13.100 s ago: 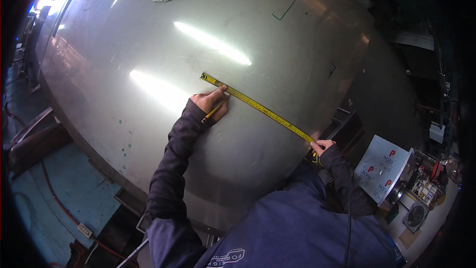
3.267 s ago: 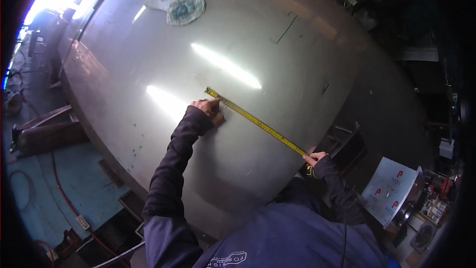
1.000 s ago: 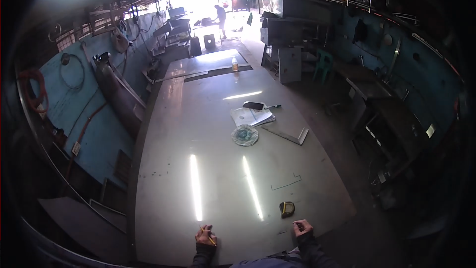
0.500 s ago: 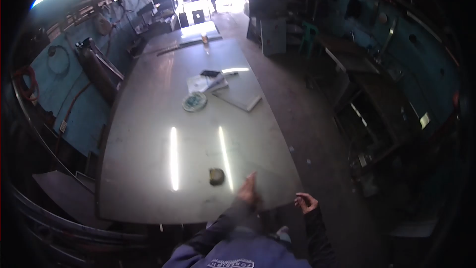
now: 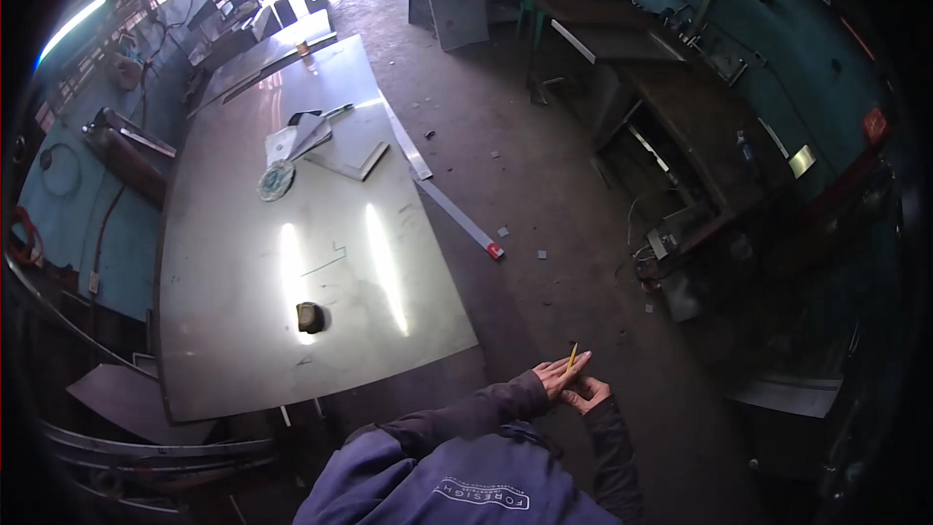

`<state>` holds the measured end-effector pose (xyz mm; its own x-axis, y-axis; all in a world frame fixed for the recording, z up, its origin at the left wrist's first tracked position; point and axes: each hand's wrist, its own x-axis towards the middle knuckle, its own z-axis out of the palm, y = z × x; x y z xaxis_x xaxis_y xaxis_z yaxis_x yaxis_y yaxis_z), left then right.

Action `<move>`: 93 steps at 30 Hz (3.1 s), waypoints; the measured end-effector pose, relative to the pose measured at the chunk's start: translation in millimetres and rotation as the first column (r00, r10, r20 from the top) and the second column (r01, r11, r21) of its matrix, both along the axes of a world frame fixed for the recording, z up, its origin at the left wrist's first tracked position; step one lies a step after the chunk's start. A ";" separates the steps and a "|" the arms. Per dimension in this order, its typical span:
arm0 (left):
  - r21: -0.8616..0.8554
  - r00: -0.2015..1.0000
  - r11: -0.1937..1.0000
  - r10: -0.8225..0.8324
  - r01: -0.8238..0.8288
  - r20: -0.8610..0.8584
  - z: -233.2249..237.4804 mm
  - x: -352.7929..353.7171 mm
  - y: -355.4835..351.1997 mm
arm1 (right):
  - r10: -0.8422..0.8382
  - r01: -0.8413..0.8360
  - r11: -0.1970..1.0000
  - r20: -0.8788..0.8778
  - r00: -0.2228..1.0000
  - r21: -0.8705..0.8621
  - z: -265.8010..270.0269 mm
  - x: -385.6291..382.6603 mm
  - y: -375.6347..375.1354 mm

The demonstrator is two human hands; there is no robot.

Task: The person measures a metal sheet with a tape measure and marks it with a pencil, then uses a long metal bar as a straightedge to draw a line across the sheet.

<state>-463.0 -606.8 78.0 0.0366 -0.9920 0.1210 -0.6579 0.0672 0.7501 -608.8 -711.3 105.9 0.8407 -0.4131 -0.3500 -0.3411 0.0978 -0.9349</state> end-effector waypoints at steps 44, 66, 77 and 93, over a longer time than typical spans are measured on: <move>0.079 -0.375 -0.373 0.855 -0.924 -0.359 1.2 441.1 -280.2 | 0.803 -0.813 0.581 0.193 0.564 -0.040 -37.1 755.6 -444.6; 0.337 -0.614 -0.717 0.159 -0.610 -0.773 -15.3 682.2 -98.1 | 0.953 -0.806 -0.245 0.021 -0.304 -0.538 31.6 1005.1 -79.7; 0.191 -0.934 -0.981 -0.025 -0.046 -0.355 -0.8 721.8 -17.1 | 0.797 -0.549 -0.074 0.281 -0.535 -0.833 -20.9 1134.5 108.1; 0.353 -0.804 -0.848 -0.505 0.394 -0.315 -30.6 729.3 -73.1 | 0.572 -0.009 -0.587 -0.407 -0.713 -0.809 -54.1 1155.4 226.6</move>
<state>266.3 -679.9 47.5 -0.4744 0.8425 -0.2553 0.2216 0.3949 0.8916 546.6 -484.7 51.8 -0.3498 0.9238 -0.1558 0.8980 0.2833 -0.3368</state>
